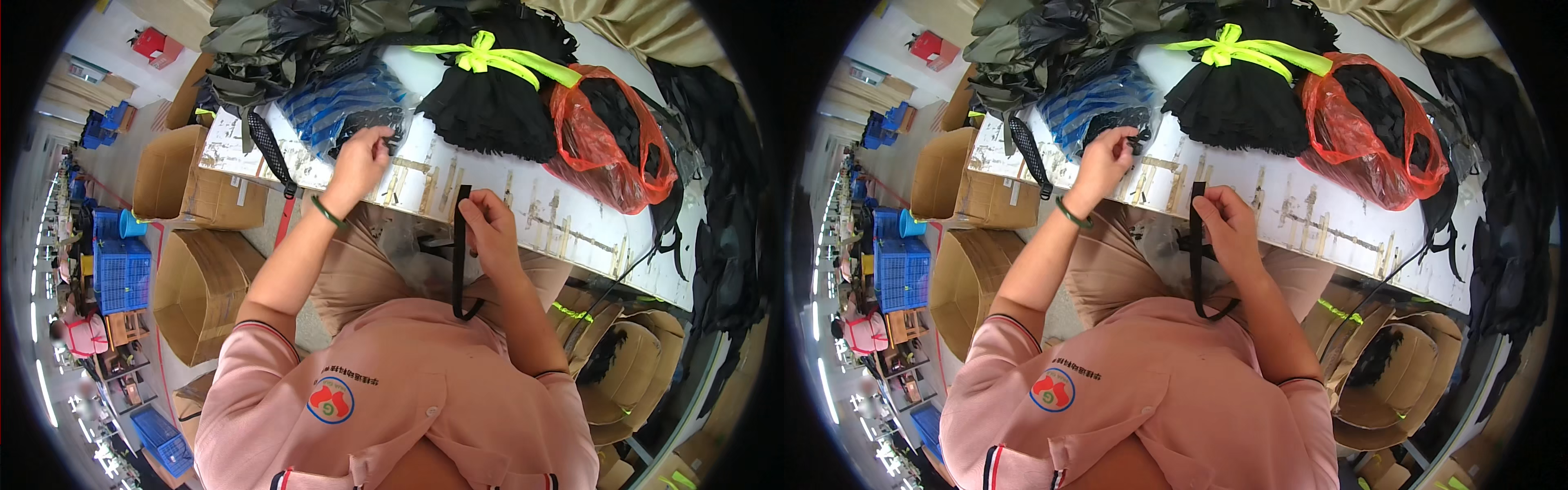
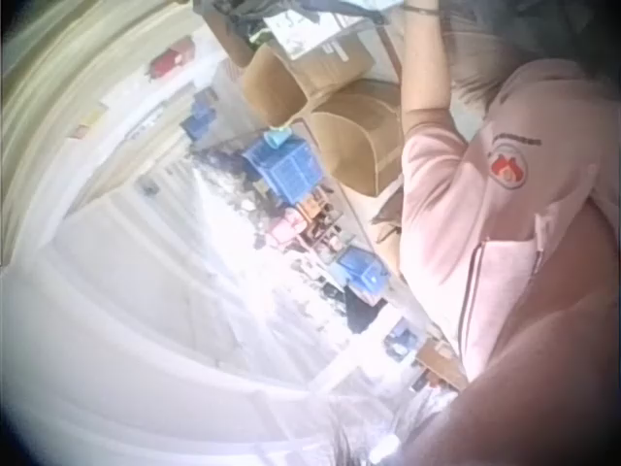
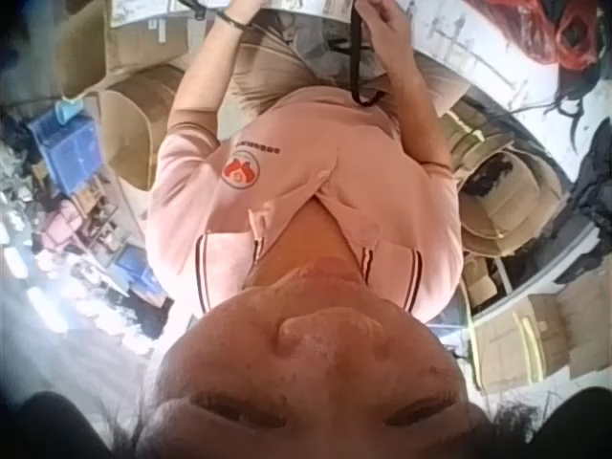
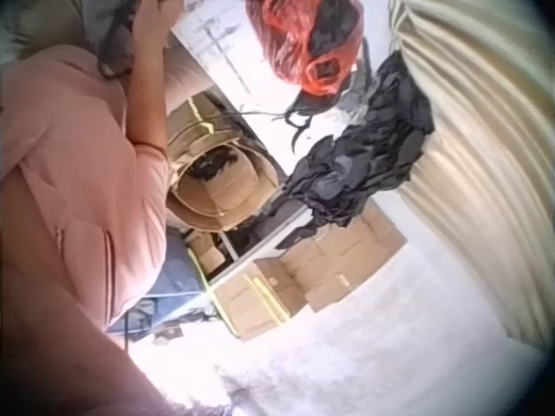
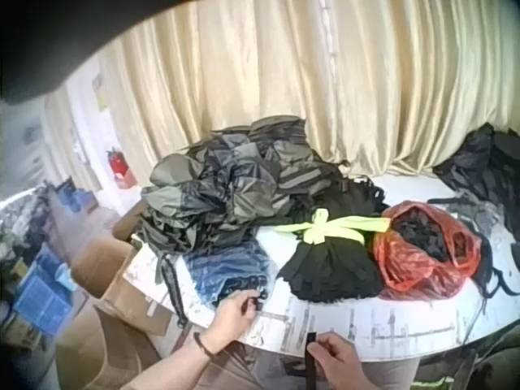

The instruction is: The recorder is assembling black plastic buckles onto nylon straps at a factory workbench.

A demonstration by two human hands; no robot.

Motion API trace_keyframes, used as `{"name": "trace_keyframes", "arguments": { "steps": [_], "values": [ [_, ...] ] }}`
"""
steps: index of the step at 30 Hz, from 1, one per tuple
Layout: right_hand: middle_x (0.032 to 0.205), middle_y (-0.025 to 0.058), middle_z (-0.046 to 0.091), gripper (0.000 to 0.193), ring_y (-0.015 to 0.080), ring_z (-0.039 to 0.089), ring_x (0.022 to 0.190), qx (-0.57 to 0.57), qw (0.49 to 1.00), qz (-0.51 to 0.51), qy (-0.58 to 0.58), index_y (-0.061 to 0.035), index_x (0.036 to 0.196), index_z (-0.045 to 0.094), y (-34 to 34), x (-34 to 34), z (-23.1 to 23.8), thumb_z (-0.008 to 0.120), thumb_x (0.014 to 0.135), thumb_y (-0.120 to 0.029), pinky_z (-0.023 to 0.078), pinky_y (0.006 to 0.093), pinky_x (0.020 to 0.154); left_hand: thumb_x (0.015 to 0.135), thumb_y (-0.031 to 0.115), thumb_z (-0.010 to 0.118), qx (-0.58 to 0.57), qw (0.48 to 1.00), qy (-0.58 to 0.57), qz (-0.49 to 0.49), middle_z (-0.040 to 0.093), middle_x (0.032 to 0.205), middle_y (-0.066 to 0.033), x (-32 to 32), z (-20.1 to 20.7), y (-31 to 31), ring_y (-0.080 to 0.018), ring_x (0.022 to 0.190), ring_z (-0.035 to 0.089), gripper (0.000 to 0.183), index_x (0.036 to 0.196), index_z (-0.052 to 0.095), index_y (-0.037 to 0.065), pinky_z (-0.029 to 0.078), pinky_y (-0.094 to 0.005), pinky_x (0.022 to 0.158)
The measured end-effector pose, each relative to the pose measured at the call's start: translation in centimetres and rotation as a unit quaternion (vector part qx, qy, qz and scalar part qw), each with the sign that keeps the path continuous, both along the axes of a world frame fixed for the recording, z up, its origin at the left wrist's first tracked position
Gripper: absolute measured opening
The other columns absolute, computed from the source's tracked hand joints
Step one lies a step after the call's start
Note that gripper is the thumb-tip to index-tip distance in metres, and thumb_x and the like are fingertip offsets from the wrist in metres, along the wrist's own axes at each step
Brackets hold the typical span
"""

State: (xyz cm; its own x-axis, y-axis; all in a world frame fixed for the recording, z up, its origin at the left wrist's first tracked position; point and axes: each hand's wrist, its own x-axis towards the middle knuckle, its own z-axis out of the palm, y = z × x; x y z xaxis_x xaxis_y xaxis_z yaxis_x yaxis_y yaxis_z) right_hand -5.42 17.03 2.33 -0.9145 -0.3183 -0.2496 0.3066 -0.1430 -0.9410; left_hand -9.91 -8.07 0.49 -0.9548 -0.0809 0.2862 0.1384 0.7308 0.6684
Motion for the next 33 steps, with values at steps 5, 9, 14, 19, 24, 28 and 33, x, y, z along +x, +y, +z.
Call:
{"name": "trace_keyframes", "arguments": {
  "steps": [5,9,14,19,24,28,33],
  "values": [
    [0.059,-0.0064,0.046,0.013,0.0023,0.033,0.042,-0.168,0.972,0.036,-0.161,-0.0083,0.084,0.057,-1.5,1.1,-0.3,0.064,0.087,-0.019,0.019,0.0204,0.037,0.085,-0.004,0.057,0.571,0.788,-0.217,-0.076,0.066,0.094,-0.0069,5.1,0.2,6.4,-0.0102,0.077,0.061,0.024,0.108,0.061,-0.001,0.051,-0.0242,0.069],
    [0.058,-0.0063,0.046,0.012,0.0025,0.034,0.042,-0.174,0.963,0.027,-0.206,-0.0090,0.082,0.057,-0.9,1.3,-0.5,0.065,0.086,-0.018,0.019,0.0204,0.037,0.086,-0.002,0.056,0.615,0.756,-0.221,-0.045,0.065,0.088,-0.0040,6.5,0.5,8.2,-0.0094,0.074,0.060,0.016,0.101,0.061,0.001,0.049,-0.0229,0.068],
    [0.057,-0.0063,0.047,0.012,0.0025,0.034,0.041,-0.169,0.962,-0.037,-0.212,-0.0104,0.078,0.056,-0.9,1.6,-0.9,0.065,0.085,-0.015,0.021,0.0199,0.037,0.086,-0.001,0.057,0.606,0.763,-0.209,-0.085,0.064,0.086,-0.0043,7.0,0.0,8.8,-0.0097,0.076,0.060,0.009,0.094,0.058,0.003,0.049,-0.0225,0.069],
    [0.060,-0.0056,0.050,0.011,0.0023,0.036,0.043,-0.214,0.950,-0.054,-0.220,-0.0110,0.079,0.057,-0.6,1.8,-1.2,0.065,0.085,-0.014,0.024,0.0188,0.038,0.085,-0.003,0.058,0.611,0.761,-0.201,-0.082,0.064,0.085,-0.0045,7.2,0.0,9.3,-0.0101,0.077,0.061,0.007,0.090,0.057,0.003,0.049,-0.0231,0.070],
    [0.065,-0.0042,0.053,0.007,0.0028,0.038,0.046,-0.295,0.915,-0.033,-0.272,-0.0094,0.085,0.058,-0.3,1.9,-1.1,0.064,0.085,-0.012,0.025,0.0180,0.040,0.084,-0.002,0.061,0.505,0.849,-0.105,-0.110,0.064,0.084,-0.0041,7.4,-0.4,9.6,-0.0096,0.076,0.060,0.008,0.089,0.058,0.002,0.048,-0.0222,0.069],
    [0.066,-0.0030,0.053,0.008,0.0043,0.040,0.048,-0.196,0.961,-0.069,-0.183,-0.0067,0.092,0.059,0.0,1.6,-0.3,0.064,0.086,-0.010,0.029,0.0190,0.042,0.088,0.003,0.059,0.204,0.961,0.059,-0.175,0.064,0.082,-0.0044,7.0,0.0,8.0,-0.0098,0.073,0.060,0.003,0.091,0.060,0.002,0.048,-0.0213,0.067],
    [0.073,0.0008,0.056,0.008,0.0069,0.048,0.057,-0.017,0.999,-0.038,0.031,-0.0050,0.091,0.063,0.3,2.0,-0.5,0.064,0.084,-0.004,0.037,0.0196,0.051,0.091,0.013,0.057,0.649,0.670,-0.340,-0.124,0.063,0.081,-0.0059,7.6,0.5,7.0,-0.0134,0.065,0.062,0.012,0.091,0.062,0.002,0.049,-0.0240,0.059]
  ]
}}
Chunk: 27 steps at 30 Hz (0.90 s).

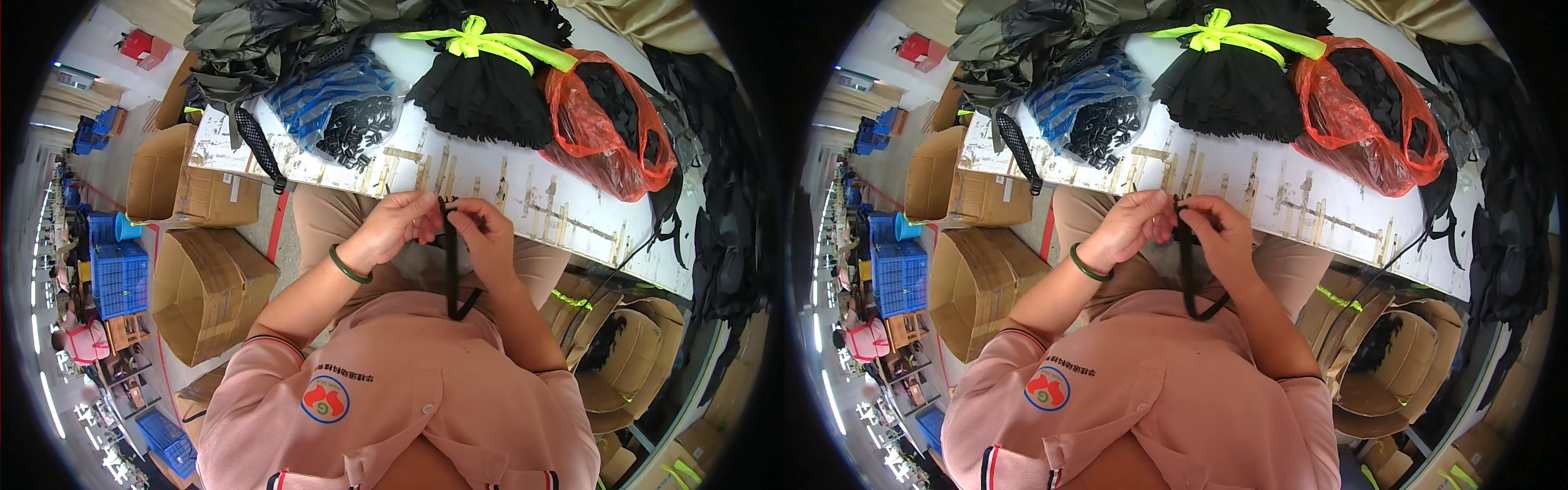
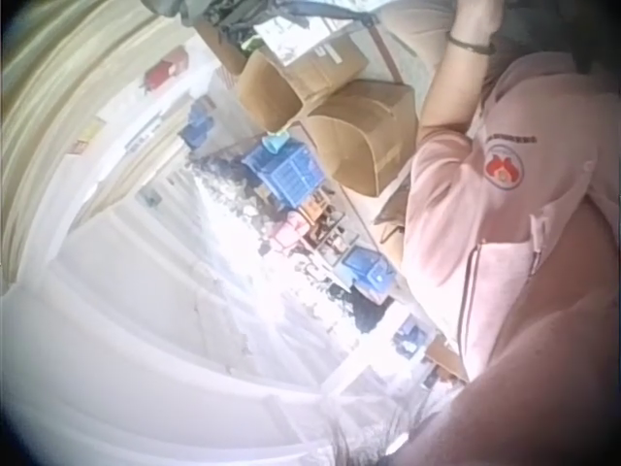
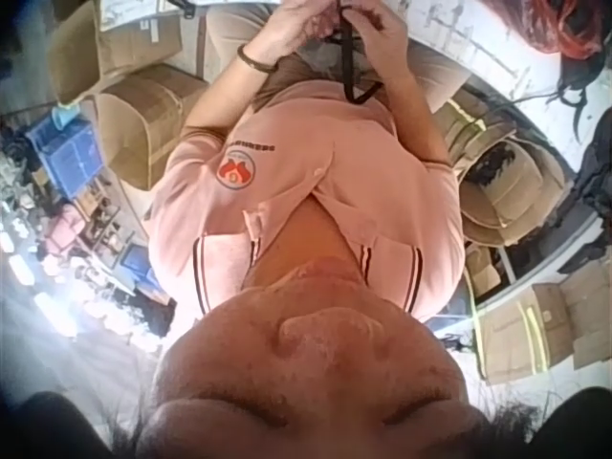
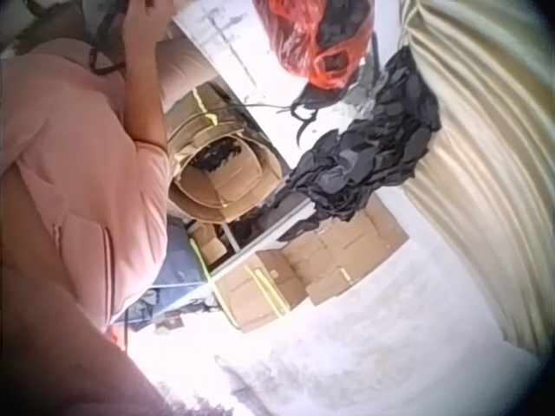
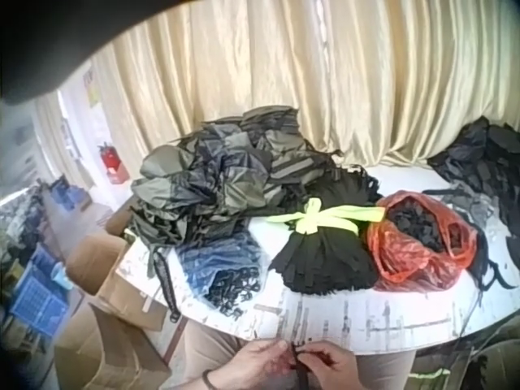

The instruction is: The recorder is assembling black plastic buckles onto nylon straps at a factory workbench.

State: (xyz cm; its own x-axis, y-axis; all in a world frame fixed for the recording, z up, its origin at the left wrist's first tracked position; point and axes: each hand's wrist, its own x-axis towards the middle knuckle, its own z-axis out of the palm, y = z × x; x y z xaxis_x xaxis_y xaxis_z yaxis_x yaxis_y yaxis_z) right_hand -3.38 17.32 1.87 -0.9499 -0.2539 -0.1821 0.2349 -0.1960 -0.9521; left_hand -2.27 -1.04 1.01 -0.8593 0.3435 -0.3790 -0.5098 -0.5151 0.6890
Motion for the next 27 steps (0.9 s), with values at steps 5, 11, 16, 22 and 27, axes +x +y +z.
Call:
{"name": "trace_keyframes", "arguments": {
  "steps": [5,11,16,22,27],
  "values": [
    [0.082,0.0089,0.060,0.006,0.0135,0.055,0.067,0.140,0.927,0.025,0.348,-0.0068,0.084,0.066,1.2,1.1,4.4,0.065,0.080,-0.003,0.041,0.0227,0.055,0.088,0.009,0.061,-0.049,0.998,-0.008,0.030,0.064,0.081,-0.0066,-0.8,0.5,0.8,-0.0136,0.066,0.063,0.009,0.091,0.060,0.001,0.051,-0.0239,0.058],
    [0.080,0.0072,0.061,0.008,0.0182,0.057,0.065,-0.389,0.798,0.344,0.304,-0.0041,0.078,0.060,6.4,-1.0,7.7,0.058,0.085,-0.007,0.041,0.0255,0.052,0.085,0.002,0.063,-0.129,0.985,0.020,0.111,0.066,0.084,-0.0072,-1.3,-1.5,-0.7,-0.0127,0.069,0.063,0.006,0.088,0.058,0.002,0.053,-0.0248,0.063],
    [0.064,-0.0049,0.051,0.009,0.0025,0.044,0.058,0.040,0.997,-0.002,0.069,-0.0045,0.078,0.055,1.2,1.0,4.0,0.063,0.084,-0.004,0.034,0.0185,0.051,0.083,-0.005,0.062,-0.123,0.956,0.171,0.206,0.066,0.092,-0.0083,-0.2,-0.8,1.2,-0.0127,0.078,0.063,0.010,0.089,0.059,0.002,0.051,-0.0246,0.073],
    [0.067,-0.0061,0.052,0.010,0.0000,0.043,0.060,0.062,0.995,-0.028,0.068,-0.0040,0.079,0.055,-0.7,1.0,0.4,0.063,0.084,-0.007,0.034,0.0174,0.051,0.079,-0.010,0.063,-0.249,0.885,0.346,0.186,0.066,0.098,-0.0132,0.7,1.2,2.4,-0.0156,0.086,0.063,0.014,0.089,0.060,-0.001,0.052,-0.0256,0.075],
    [0.069,-0.0055,0.053,0.009,-0.0002,0.043,0.059,0.001,0.997,0.021,-0.070,-0.0047,0.080,0.056,0.3,0.9,0.9,0.063,0.083,-0.009,0.034,0.0175,0.050,0.076,-0.012,0.063,-0.355,0.834,0.413,0.089,0.065,0.103,-0.0156,0.9,1.5,1.6,-0.0192,0.091,0.063,0.017,0.089,0.062,-0.002,0.051,-0.0269,0.076]
  ]
}}
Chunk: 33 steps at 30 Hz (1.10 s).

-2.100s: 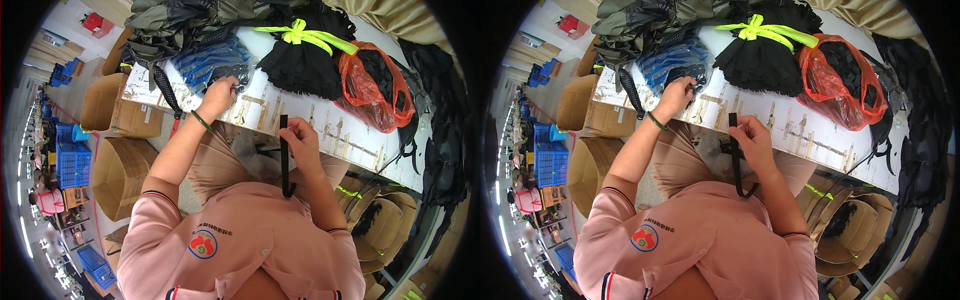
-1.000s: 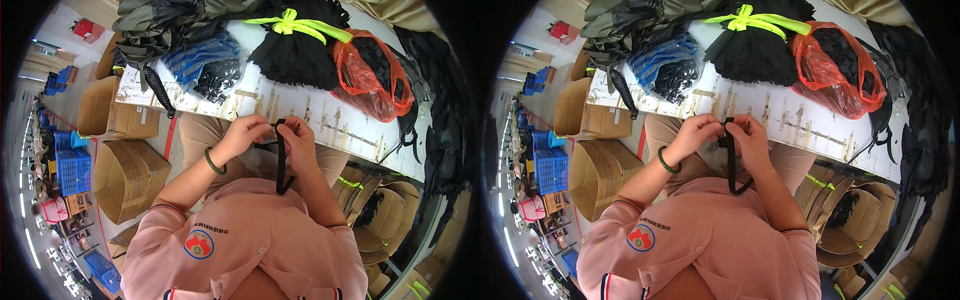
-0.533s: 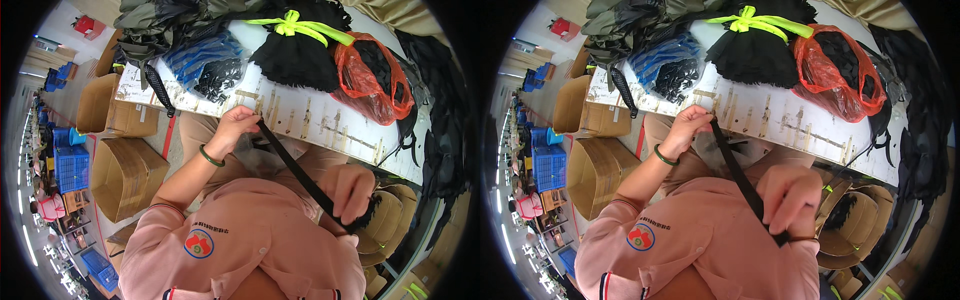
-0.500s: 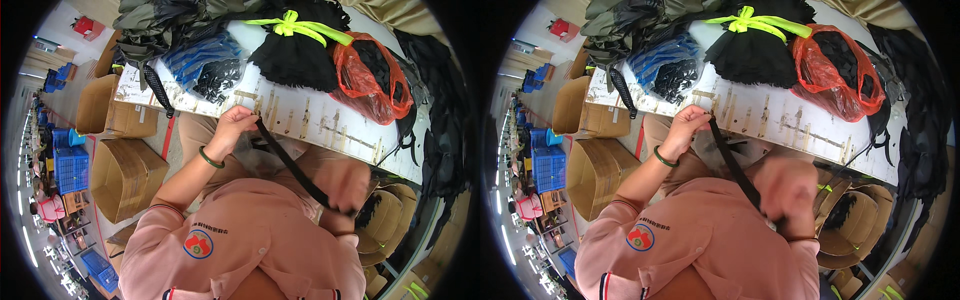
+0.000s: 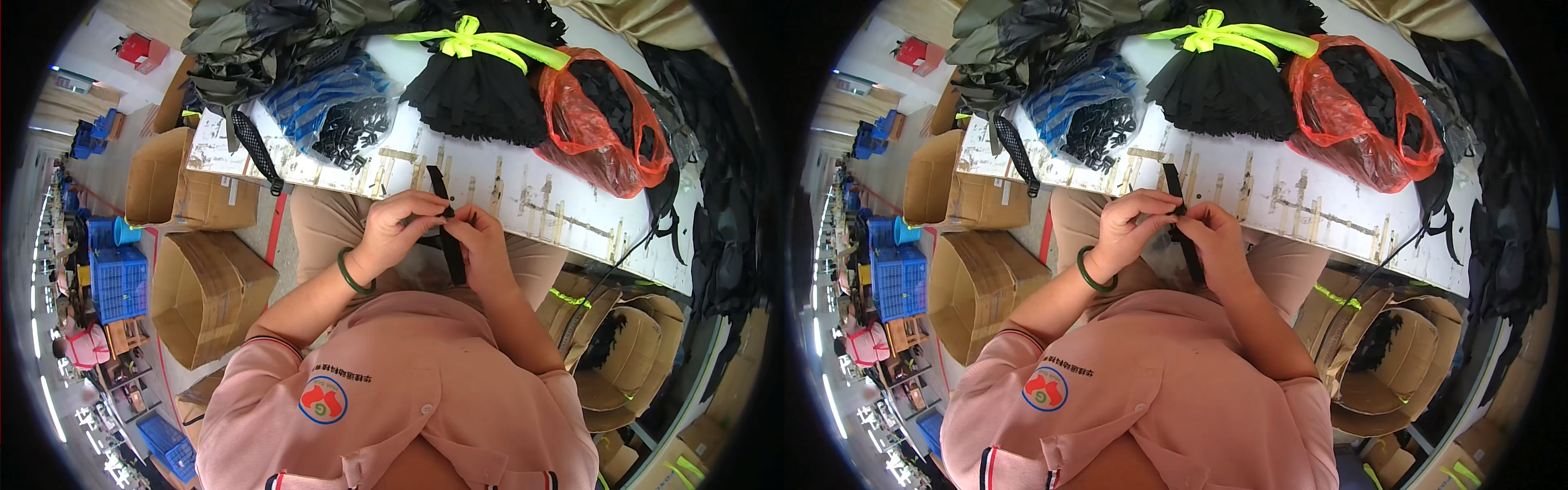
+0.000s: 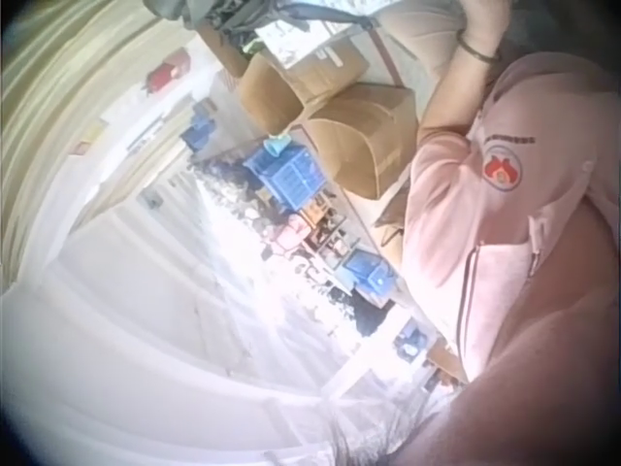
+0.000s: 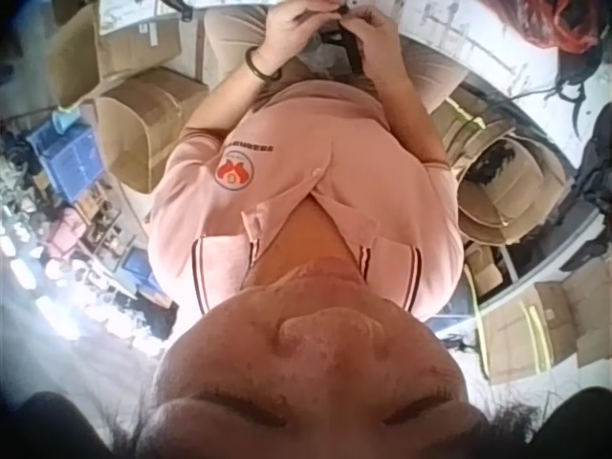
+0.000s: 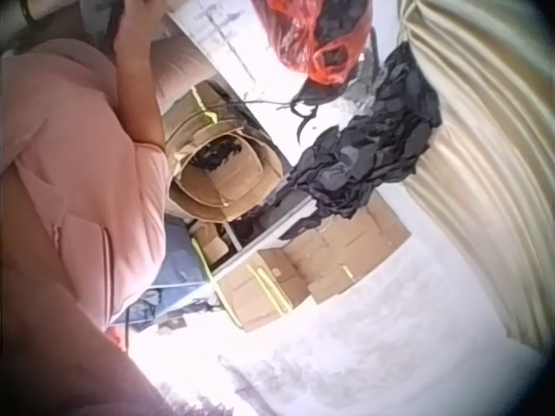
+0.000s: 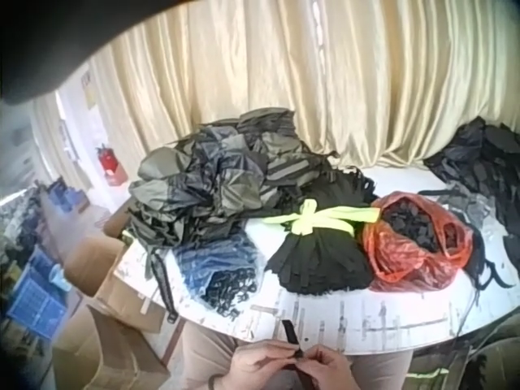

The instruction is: The recorder is assembling black plastic buckles onto nylon straps at a factory workbench.

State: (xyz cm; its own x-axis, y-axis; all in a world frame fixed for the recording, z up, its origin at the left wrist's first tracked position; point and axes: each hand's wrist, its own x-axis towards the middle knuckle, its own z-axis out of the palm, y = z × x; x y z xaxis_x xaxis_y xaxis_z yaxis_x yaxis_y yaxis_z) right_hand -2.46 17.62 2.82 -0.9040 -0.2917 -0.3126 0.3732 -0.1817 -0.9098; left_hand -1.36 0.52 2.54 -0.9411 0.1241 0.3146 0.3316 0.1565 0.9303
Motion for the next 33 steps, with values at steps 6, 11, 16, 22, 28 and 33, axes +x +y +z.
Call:
{"name": "trace_keyframes", "arguments": {
  "steps": [6,11,16,22,28,33],
  "values": [
    [0.071,-0.0041,0.055,0.006,0.0011,0.042,0.053,-0.115,0.986,-0.045,-0.112,-0.0068,0.084,0.058,-0.5,0.8,-0.4,0.063,0.082,-0.010,0.034,0.0180,0.047,0.076,-0.011,0.064,0.036,0.998,0.007,0.042,0.064,0.102,-0.0153,0.6,-1.1,0.8,-0.0197,0.091,0.062,0.017,0.090,0.062,-0.001,0.051,-0.0277,0.077],
    [0.069,-0.0038,0.053,0.005,0.0021,0.041,0.051,-0.197,0.969,-0.082,-0.127,-0.0070,0.086,0.057,-0.7,1.1,-0.9,0.062,0.085,-0.010,0.031,0.0188,0.044,0.074,-0.009,0.067,0.031,0.999,0.023,0.037,0.063,0.103,-0.0144,0.4,-1.0,1.1,-0.0196,0.088,0.062,0.016,0.087,0.062,-0.001,0.051,-0.0280,0.075],
    [0.068,-0.0035,0.053,0.006,0.0024,0.041,0.050,-0.080,0.994,-0.077,0.010,-0.0047,0.091,0.058,-0.4,0.7,-0.4,0.060,0.087,-0.009,0.032,0.0175,0.044,0.074,-0.012,0.066,0.173,0.983,-0.056,0.003,0.056,0.108,-0.0121,0.5,-1.1,1.3,-0.0204,0.102,0.056,0.018,0.086,0.060,0.000,0.048,-0.0296,0.084],
    [0.071,-0.0027,0.056,0.013,0.0025,0.042,0.052,0.018,0.995,0.097,-0.019,-0.0024,0.096,0.060,2.5,-1.3,1.5,0.062,0.086,-0.009,0.031,0.0173,0.044,0.069,-0.016,0.064,0.017,0.994,-0.077,-0.069,0.052,0.105,-0.0104,0.3,0.1,0.1,-0.0212,0.098,0.056,0.024,0.083,0.061,0.003,0.048,-0.0308,0.082],
    [0.070,-0.0047,0.055,0.012,0.0010,0.043,0.057,0.061,0.984,0.125,0.113,-0.0034,0.091,0.062,3.0,-0.9,-0.9,0.065,0.084,-0.012,0.032,0.0173,0.047,0.068,-0.013,0.066,-0.046,0.991,-0.084,-0.094,0.055,0.100,-0.0092,0.3,0.7,0.1,-0.0201,0.090,0.058,0.020,0.079,0.061,0.003,0.049,-0.0301,0.077],
    [0.068,-0.0049,0.053,0.011,0.0012,0.041,0.055,0.053,0.997,0.047,-0.024,-0.0040,0.088,0.061,3.3,-1.6,0.6,0.066,0.083,-0.012,0.030,0.0174,0.046,0.067,-0.006,0.071,-0.074,0.983,-0.031,-0.168,0.057,0.098,-0.0087,0.1,1.4,-0.1,-0.0226,0.089,0.058,0.017,0.075,0.061,0.004,0.048,-0.0306,0.075]
  ]
}}
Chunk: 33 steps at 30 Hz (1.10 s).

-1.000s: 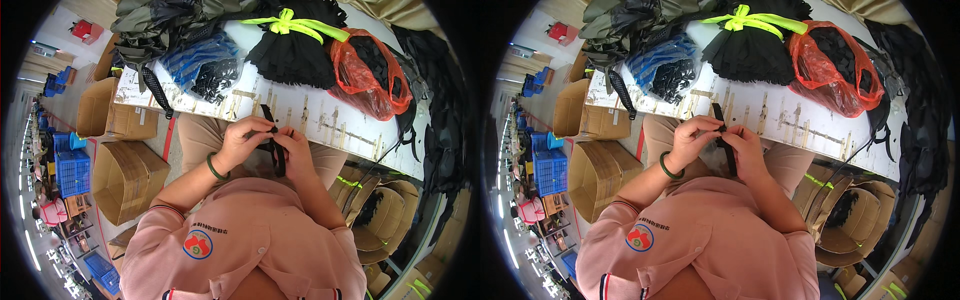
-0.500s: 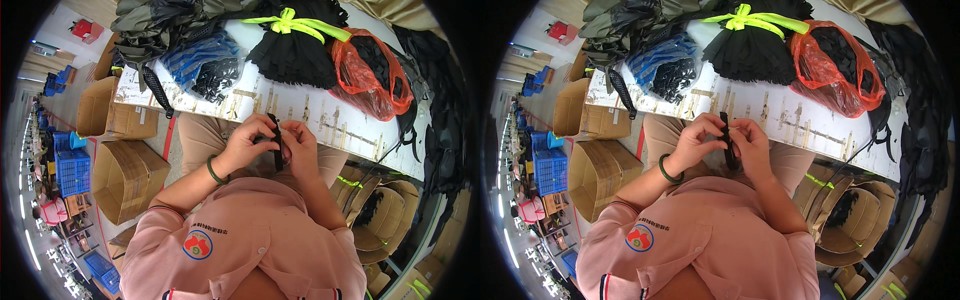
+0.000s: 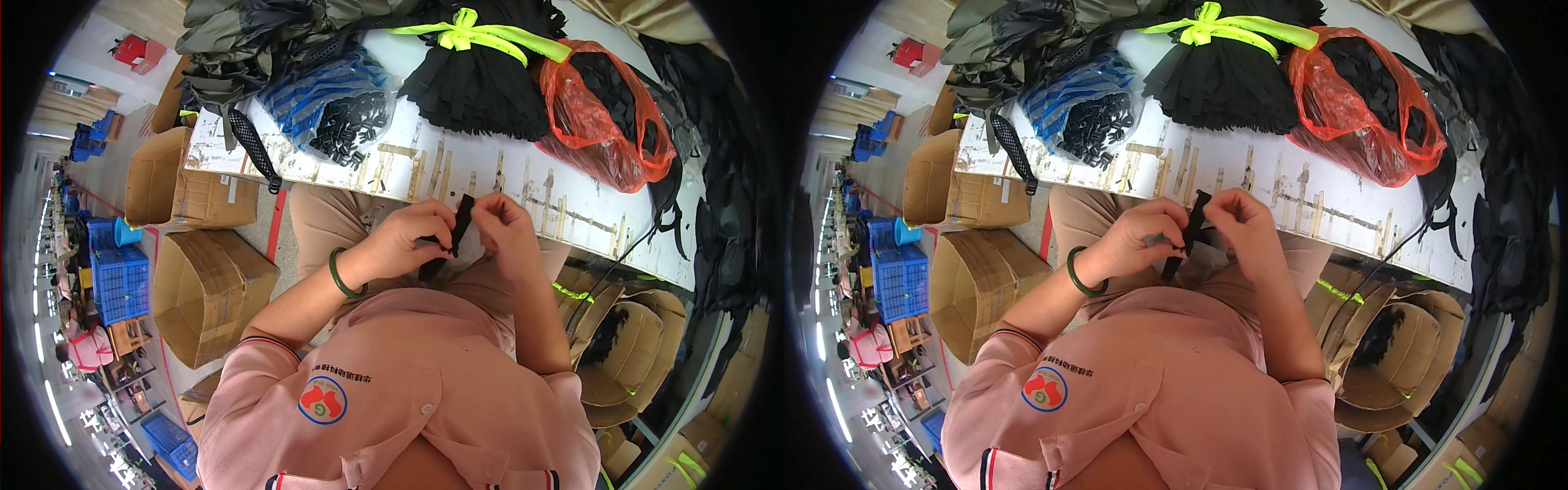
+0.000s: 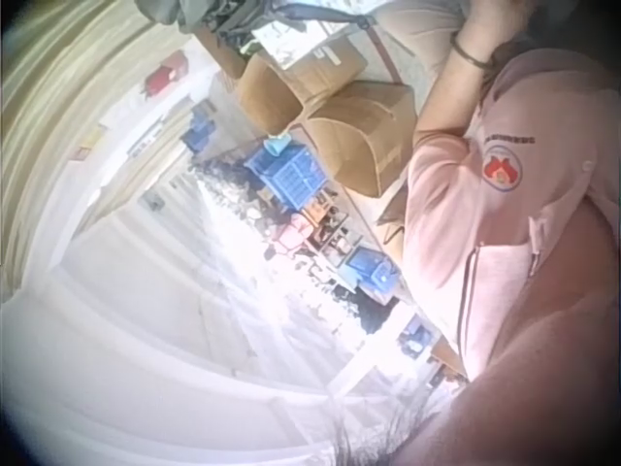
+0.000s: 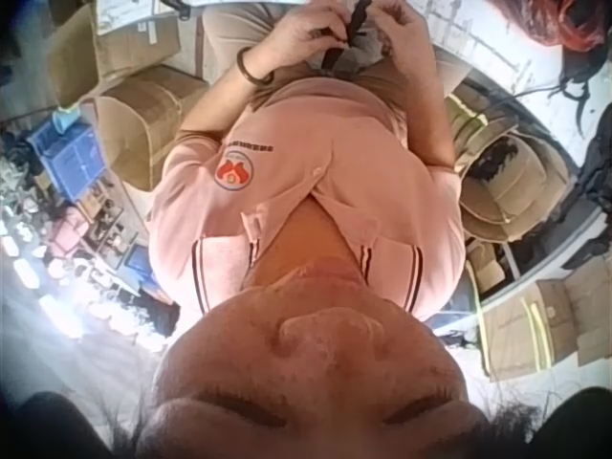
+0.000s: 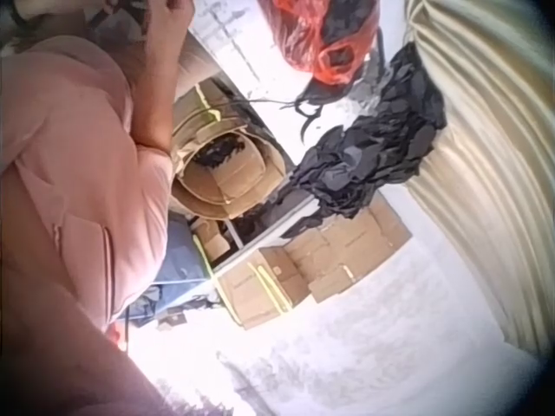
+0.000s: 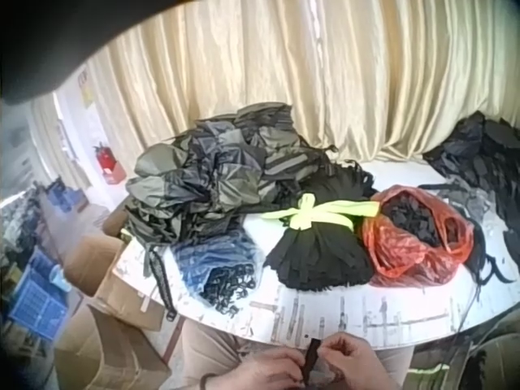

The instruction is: The recorder is assembling black plastic buckles onto nylon straps at a factory workbench.

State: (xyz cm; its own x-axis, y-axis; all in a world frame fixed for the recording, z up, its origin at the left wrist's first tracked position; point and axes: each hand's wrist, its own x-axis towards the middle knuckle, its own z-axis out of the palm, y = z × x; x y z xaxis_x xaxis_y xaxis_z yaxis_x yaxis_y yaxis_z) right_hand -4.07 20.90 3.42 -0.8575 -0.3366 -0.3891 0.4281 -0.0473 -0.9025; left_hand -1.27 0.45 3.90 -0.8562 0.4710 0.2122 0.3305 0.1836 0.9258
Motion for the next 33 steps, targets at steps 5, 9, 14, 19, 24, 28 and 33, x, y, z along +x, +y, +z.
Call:
{"name": "trace_keyframes", "arguments": {
  "steps": [5,9,14,19,24,28,33],
  "values": [
    [0.086,0.0097,0.065,0.007,0.0035,0.033,0.047,-0.112,0.992,-0.050,-0.019,-0.0051,0.086,0.052,0.1,-0.4,-0.6,0.059,0.086,-0.006,0.027,0.0196,0.042,0.074,-0.002,0.070,0.134,0.988,-0.058,-0.051,0.057,0.099,-0.0089,0.4,-1.1,-0.2,-0.0202,0.093,0.057,0.020,0.090,0.060,0.003,0.046,-0.0315,0.081],
    [0.083,0.0069,0.064,0.007,0.0033,0.042,0.049,-0.202,0.978,-0.058,0.008,-0.0048,0.089,0.054,-0.7,0.5,-1.5,0.060,0.086,-0.005,0.029,0.0182,0.042,0.090,0.016,0.057,0.366,0.833,-0.414,0.001,0.059,0.103,-0.0109,0.1,-1.4,0.5,-0.0200,0.096,0.056,0.027,0.110,0.054,-0.003,0.044,-0.0329,0.086],
    [0.089,0.0088,0.066,0.012,0.0085,0.055,0.056,-0.285,0.958,0.000,-0.008,-0.0043,0.095,0.055,-1.4,0.7,-0.9,0.059,0.085,0.001,0.036,0.0192,0.046,0.092,0.020,0.055,0.423,0.750,-0.487,-0.146,0.062,0.097,-0.0096,0.3,-3.3,1.1,-0.0185,0.087,0.059,0.031,0.112,0.056,-0.003,0.047,-0.0326,0.080],
    [0.080,0.0061,0.061,0.016,0.0103,0.056,0.057,-0.098,0.992,0.033,0.079,-0.0035,0.099,0.059,-0.2,0.5,1.4,0.060,0.084,0.000,0.043,0.0209,0.053,0.093,0.014,0.052,0.301,0.864,-0.402,-0.047,0.062,0.090,-0.0070,-0.3,-1.6,2.0,-0.0149,0.074,0.059,0.015,0.097,0.056,0.000,0.048,-0.0260,0.070],
    [0.087,0.0097,0.063,0.010,0.0153,0.062,0.076,0.139,0.933,0.083,0.322,-0.0031,0.095,0.063,0.1,0.3,2.9,0.060,0.086,-0.007,0.048,0.0277,0.065,0.096,0.013,0.048,0.185,0.897,-0.401,0.016,0.058,0.074,-0.0032,-0.2,-0.4,2.1,-0.0083,0.059,0.052,0.008,0.094,0.050,0.005,0.040,-0.0203,0.052],
    [0.089,0.0104,0.066,0.013,0.0162,0.062,0.080,0.261,0.838,-0.143,0.457,-0.0024,0.093,0.064,6.0,-6.4,4.3,0.057,0.088,-0.012,0.049,0.0301,0.071,0.096,0.013,0.047,0.154,0.910,-0.382,0.041,0.053,0.063,-0.0011,0.3,-1.0,0.9,-0.0053,0.048,0.041,0.010,0.087,0.048,0.007,0.032,-0.0188,0.045],
    [0.101,0.0090,0.062,0.025,0.0236,0.065,0.081,0.538,0.716,-0.082,0.438,-0.0106,0.100,0.066,16.4,-17.9,7.1,0.056,0.080,-0.002,0.048,0.0348,0.075,0.095,0.013,0.048,0.153,0.906,-0.394,0.014,0.050,0.061,0.0000,0.0,-1.3,1.2,-0.0039,0.046,0.037,0.012,0.085,0.048,0.006,0.027,-0.0175,0.043]
  ]
}}
